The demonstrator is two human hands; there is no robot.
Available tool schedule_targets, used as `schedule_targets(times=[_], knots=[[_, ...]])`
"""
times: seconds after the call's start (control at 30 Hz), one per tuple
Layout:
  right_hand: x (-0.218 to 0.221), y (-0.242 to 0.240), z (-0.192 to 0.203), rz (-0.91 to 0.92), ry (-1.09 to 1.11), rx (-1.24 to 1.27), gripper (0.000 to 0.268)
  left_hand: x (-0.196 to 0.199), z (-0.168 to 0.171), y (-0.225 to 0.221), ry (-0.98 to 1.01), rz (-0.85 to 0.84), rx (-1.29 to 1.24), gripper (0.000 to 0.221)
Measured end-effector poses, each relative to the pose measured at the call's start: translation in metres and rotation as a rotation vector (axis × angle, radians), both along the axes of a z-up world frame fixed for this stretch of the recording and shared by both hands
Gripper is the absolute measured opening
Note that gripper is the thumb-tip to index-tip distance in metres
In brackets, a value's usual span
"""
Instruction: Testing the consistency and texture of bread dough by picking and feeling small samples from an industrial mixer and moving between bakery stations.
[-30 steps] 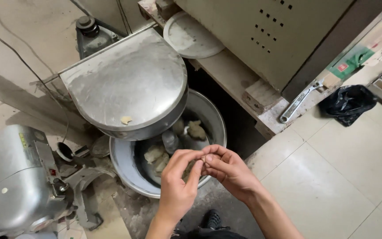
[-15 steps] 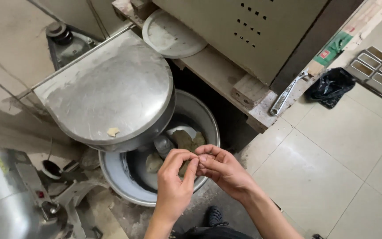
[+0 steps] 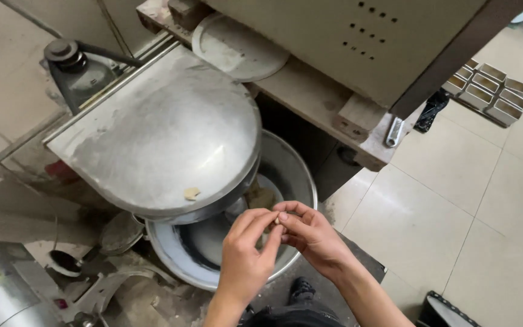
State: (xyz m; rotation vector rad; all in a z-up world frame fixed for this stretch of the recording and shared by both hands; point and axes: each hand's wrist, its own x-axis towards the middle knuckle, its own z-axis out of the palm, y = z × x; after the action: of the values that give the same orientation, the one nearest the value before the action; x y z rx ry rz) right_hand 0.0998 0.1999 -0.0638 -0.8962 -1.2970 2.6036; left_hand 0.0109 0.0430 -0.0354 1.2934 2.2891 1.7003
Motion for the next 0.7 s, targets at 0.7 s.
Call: schedule_targets(times=[0.7], knots=[[0.007,-0.07,-0.029,-0.227,-0.322,0.125,0.038,-0.04,-0.115,-0.124,-0.104,0.061,-0.26,0.039]])
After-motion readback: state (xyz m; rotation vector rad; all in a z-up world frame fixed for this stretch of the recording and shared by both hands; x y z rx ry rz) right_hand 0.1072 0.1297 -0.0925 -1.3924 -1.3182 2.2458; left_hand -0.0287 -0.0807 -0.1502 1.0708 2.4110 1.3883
